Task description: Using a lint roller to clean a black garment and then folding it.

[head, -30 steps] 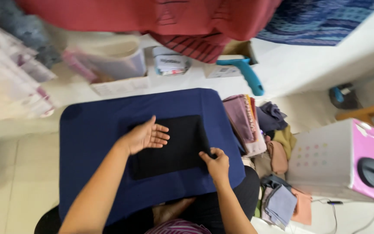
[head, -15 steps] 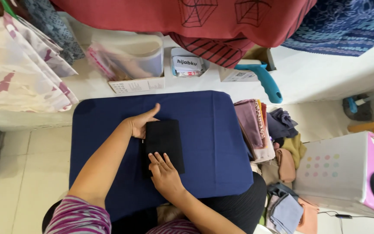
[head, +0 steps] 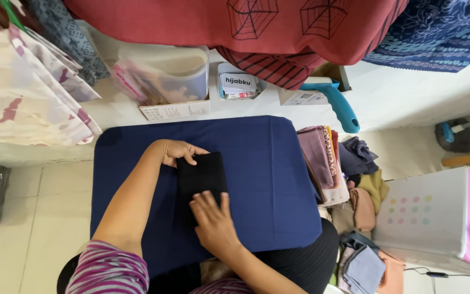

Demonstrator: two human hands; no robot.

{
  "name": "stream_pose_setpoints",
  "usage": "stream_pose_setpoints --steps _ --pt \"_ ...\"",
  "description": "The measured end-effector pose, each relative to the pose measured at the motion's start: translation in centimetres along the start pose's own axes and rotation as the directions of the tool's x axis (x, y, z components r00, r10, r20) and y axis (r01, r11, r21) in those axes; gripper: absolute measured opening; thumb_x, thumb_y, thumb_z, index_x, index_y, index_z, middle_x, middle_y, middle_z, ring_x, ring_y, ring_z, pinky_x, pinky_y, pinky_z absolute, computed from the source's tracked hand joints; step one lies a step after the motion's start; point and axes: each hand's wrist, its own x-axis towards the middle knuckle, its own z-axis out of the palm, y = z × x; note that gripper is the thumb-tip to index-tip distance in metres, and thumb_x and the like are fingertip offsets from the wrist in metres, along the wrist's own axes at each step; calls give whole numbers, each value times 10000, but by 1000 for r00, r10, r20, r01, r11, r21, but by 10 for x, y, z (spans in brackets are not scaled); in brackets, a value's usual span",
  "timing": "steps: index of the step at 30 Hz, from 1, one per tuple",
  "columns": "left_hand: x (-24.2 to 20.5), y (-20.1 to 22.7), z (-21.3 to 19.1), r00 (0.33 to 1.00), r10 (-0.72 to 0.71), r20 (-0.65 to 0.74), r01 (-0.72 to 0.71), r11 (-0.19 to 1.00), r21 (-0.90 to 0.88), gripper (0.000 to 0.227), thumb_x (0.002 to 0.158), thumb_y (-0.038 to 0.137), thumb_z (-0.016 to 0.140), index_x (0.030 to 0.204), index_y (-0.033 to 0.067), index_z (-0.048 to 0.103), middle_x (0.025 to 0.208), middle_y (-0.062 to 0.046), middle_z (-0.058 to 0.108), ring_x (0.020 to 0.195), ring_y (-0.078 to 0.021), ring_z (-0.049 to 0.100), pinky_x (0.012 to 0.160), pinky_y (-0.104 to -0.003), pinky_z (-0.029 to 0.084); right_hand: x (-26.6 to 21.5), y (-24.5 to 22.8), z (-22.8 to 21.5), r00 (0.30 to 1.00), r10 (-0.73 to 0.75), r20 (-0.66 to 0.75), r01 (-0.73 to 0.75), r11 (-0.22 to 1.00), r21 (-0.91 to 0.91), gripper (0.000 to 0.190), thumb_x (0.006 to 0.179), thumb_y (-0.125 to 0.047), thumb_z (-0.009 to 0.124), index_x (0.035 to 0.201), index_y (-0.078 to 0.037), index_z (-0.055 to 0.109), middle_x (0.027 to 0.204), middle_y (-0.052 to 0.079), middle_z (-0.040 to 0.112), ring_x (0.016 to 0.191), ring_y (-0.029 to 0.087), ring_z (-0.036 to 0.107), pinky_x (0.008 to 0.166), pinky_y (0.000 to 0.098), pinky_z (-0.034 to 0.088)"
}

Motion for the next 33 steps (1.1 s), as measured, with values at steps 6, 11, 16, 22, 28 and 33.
stream_pose_setpoints --steps 6,11,16,22,28,33 --pt "-15 22 31 960 -61 -274 156 928 339 777 836 -82 511 1503 315 561 1474 -19 614 1006 -160 570 906 -342 419 -25 14 -1 979 202 -2 -202 979 -8 724 818 -153 690 1494 -20 468 1587 274 367 1480 510 302 1177 659 229" --pt "-30 27 55 856 383 -347 91 549 831 734 773 25 642 1472 234 560 1119 -27 776 883 -211 729 812 -294 552 -27 15 4 973 209 101 -204 977 -54 655 909 -200 614 1545 -153 465 1634 271 259 1486 553 197 1125 710 221" --pt "-47 9 134 406 912 -53 0 58 998 333 846 51 586 1148 135 699 1114 -67 714 956 -292 666 852 -419 525 -9 7 -13 973 220 70 -220 975 -8 585 953 -295 543 1500 -91 505 1601 303 296 1458 567 240 1139 702 175" --pt "-25 -43 143 492 838 236 -155 -182 971 464 870 162 608 1331 135 655 1402 -25 624 1380 -237 499 1156 -434 346 -7 5 12 980 195 22 -195 980 -32 537 1006 -313 508 1452 -16 528 1530 332 374 1453 563 252 1143 698 175" --pt "-10 -41 129 620 782 66 -29 -60 998 515 1007 342 443 1503 212 492 1611 -9 407 1512 -262 284 1224 -486 177 -6 5 11 977 207 41 -202 973 -112 536 1013 -350 480 1474 -77 518 1520 303 396 1442 542 292 1080 743 224" --pt "12 -38 118 610 782 -126 123 63 990 507 1032 358 413 1533 275 424 1641 42 347 1513 -257 275 1234 -482 172 -6 6 8 973 222 68 -214 971 -105 550 1042 -370 420 1531 -126 484 1597 300 313 1448 542 281 1081 734 224"
